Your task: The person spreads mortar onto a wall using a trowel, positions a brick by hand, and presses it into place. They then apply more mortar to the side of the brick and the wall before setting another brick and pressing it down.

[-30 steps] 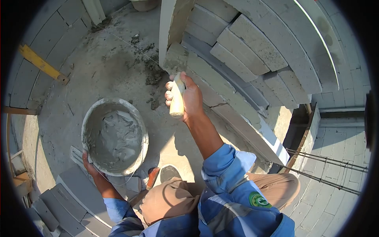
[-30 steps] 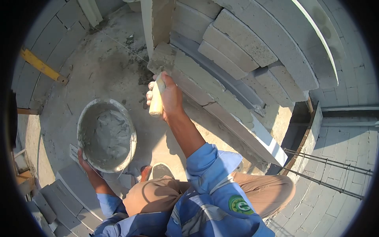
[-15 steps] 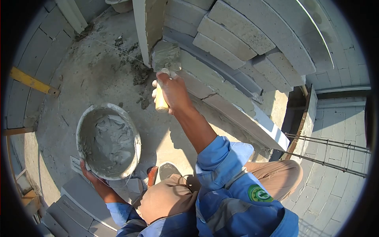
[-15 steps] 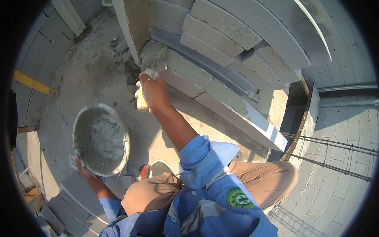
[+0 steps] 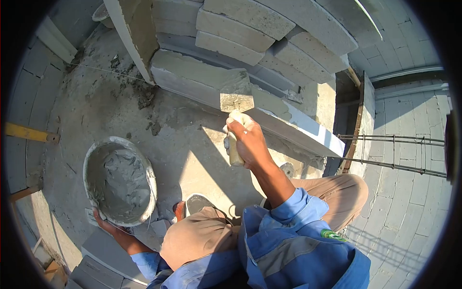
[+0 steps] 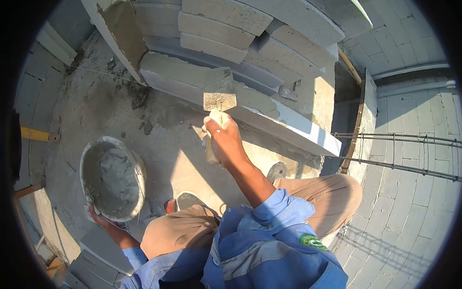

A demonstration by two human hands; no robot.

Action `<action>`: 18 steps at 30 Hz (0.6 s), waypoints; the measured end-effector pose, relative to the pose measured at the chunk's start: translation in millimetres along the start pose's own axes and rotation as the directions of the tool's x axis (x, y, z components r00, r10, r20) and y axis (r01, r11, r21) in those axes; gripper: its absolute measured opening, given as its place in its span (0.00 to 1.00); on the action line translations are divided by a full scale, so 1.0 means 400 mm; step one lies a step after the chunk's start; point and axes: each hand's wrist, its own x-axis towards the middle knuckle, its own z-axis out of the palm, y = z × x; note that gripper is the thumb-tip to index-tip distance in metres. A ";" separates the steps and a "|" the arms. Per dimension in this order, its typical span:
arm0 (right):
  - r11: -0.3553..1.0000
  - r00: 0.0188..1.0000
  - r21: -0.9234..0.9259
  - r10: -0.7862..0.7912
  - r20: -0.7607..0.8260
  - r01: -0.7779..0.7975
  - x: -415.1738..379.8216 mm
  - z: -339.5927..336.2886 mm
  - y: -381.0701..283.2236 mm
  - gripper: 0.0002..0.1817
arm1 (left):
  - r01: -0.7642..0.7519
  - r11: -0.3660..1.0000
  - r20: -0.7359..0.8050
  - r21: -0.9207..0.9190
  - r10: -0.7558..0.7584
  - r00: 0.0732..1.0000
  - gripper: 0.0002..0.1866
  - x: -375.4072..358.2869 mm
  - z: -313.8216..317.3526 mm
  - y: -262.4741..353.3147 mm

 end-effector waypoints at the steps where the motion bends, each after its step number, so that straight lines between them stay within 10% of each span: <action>1: 1.000 1.000 0.009 0.009 -0.028 -0.009 -0.015 -0.023 -0.002 0.08 | -0.009 1.000 -0.008 -0.006 0.009 1.000 0.39 -0.023 0.022 0.006; 18: 0.993 0.944 0.104 0.080 -0.319 -0.049 -0.180 -0.329 0.025 0.22 | -0.117 0.956 0.046 0.269 0.109 0.993 0.42 -0.140 0.092 0.020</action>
